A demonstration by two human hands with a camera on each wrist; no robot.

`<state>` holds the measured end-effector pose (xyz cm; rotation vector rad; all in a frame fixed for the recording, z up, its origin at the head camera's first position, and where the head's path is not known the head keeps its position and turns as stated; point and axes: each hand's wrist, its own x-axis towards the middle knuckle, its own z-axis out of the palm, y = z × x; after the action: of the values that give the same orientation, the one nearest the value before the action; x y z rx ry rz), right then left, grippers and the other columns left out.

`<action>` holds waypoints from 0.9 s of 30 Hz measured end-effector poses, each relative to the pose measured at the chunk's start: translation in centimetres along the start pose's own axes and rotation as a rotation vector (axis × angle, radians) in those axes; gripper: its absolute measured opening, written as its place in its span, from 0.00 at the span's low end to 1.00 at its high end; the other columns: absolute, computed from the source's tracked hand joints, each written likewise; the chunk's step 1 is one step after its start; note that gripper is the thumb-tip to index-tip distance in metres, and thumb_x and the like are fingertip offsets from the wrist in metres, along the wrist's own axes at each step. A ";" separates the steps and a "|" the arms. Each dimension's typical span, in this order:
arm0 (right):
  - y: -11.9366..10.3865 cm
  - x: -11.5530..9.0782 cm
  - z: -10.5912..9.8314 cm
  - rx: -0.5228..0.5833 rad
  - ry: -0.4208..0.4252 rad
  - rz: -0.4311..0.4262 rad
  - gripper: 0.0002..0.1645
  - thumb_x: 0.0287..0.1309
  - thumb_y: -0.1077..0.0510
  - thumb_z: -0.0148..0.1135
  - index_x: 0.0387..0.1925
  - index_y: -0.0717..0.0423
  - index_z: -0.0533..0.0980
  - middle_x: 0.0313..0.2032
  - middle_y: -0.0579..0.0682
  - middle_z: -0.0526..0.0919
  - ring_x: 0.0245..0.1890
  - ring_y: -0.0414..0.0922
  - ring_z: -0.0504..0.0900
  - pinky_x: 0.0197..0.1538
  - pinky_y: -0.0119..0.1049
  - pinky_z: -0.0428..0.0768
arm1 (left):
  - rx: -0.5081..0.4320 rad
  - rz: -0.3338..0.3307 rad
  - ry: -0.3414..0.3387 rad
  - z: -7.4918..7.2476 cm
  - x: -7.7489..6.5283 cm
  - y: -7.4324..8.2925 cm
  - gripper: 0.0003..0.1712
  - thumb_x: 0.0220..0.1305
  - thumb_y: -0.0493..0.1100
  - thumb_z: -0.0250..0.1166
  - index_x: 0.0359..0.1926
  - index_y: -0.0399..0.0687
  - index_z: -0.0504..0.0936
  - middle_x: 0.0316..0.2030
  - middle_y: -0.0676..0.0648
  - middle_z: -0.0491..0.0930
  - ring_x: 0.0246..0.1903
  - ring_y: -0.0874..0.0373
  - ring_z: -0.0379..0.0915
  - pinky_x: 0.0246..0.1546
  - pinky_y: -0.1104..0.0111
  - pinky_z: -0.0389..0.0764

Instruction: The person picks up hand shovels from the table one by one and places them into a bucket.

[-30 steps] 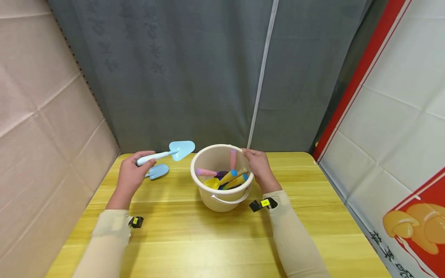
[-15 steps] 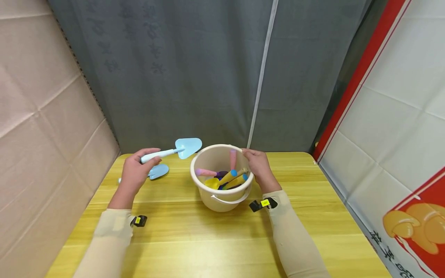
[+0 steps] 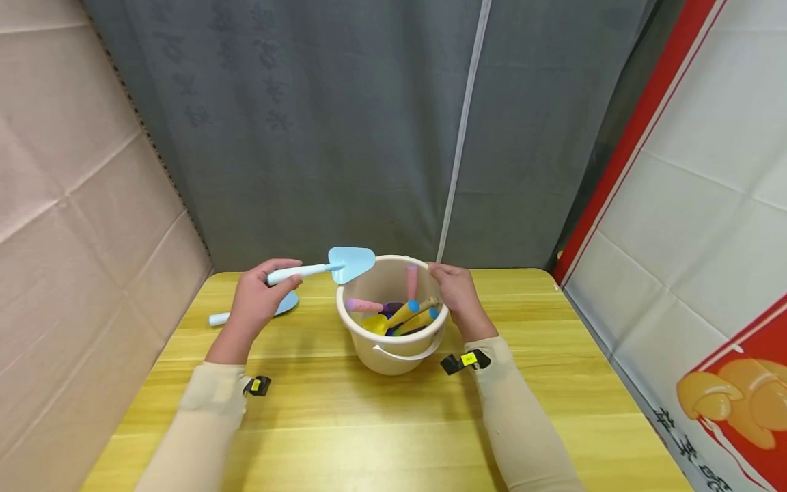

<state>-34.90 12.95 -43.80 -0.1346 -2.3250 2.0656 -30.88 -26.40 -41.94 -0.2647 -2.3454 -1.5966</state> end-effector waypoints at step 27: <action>0.0 -0.1 0.0 0.007 0.007 -0.011 0.24 0.84 0.50 0.59 0.66 0.61 0.85 0.65 0.62 0.85 0.66 0.58 0.83 0.69 0.55 0.82 | 0.273 0.185 -0.023 2.3 0.3 2.4 0.15 0.74 0.41 0.75 0.59 0.49 0.90 0.50 0.47 0.87 0.36 0.50 0.78 0.32 0.69 0.81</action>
<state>-34.85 12.92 -43.79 -0.1277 -2.3090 2.0648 -30.69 -23.33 -40.54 -0.4265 -2.4392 -1.1806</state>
